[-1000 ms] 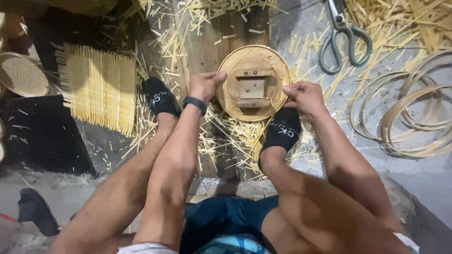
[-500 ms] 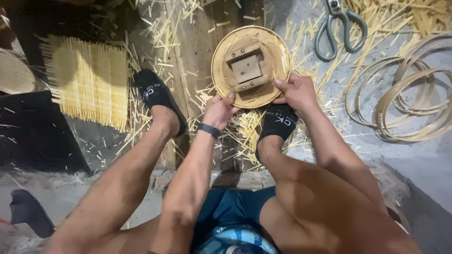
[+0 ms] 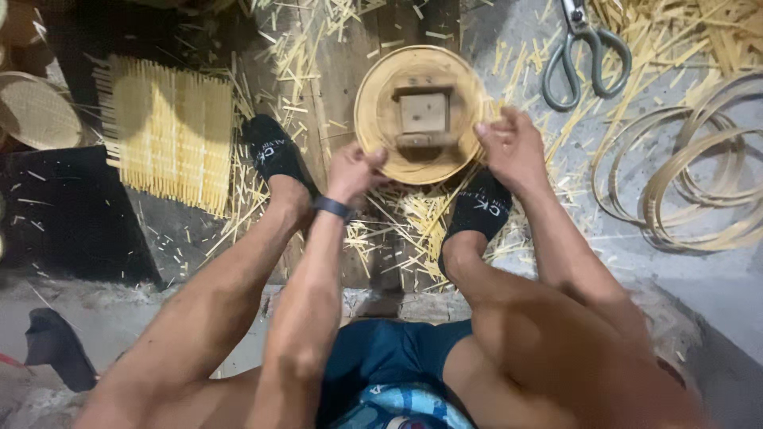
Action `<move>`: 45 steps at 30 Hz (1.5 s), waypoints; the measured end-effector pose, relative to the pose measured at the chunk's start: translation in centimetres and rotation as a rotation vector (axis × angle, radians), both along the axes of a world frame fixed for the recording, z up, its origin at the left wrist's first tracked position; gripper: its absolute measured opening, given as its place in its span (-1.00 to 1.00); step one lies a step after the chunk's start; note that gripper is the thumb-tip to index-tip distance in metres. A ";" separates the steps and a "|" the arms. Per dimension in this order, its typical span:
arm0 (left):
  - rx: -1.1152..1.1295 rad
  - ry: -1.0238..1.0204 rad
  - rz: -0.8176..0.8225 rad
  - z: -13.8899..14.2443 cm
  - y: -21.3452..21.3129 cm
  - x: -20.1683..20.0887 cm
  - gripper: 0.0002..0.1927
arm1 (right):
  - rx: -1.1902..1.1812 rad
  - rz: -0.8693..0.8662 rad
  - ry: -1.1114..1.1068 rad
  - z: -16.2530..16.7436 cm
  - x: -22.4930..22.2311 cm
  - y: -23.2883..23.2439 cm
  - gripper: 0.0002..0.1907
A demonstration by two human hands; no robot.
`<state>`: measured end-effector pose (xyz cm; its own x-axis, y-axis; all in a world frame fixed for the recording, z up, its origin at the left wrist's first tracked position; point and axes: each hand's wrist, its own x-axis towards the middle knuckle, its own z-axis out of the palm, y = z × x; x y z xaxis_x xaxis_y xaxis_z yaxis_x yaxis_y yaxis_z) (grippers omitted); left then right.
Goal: The person sits on the floor and repeatedly places a circular bamboo frame over a woven bamboo mat, then uses shears to trim the excess mat material flush with the frame. The person stacks the finished circular mats to the side.
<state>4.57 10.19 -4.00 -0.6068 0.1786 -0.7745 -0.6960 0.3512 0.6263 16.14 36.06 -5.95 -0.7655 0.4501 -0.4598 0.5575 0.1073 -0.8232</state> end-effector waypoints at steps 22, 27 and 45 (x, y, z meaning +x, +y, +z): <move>-0.301 0.456 0.129 -3.8 -2.2 -8.5 -0.31 | -0.322 -0.160 0.359 4.0 -1.1 6.7 -0.03; -0.135 0.382 0.114 -4.3 -2.5 -12.3 -0.38 | 0.735 0.038 -0.124 -1.6 -1.8 9.9 0.20; -0.369 1.493 -1.083 -2.7 3.7 -2.4 -0.39 | 0.963 0.002 -0.268 -4.7 -1.1 8.5 0.26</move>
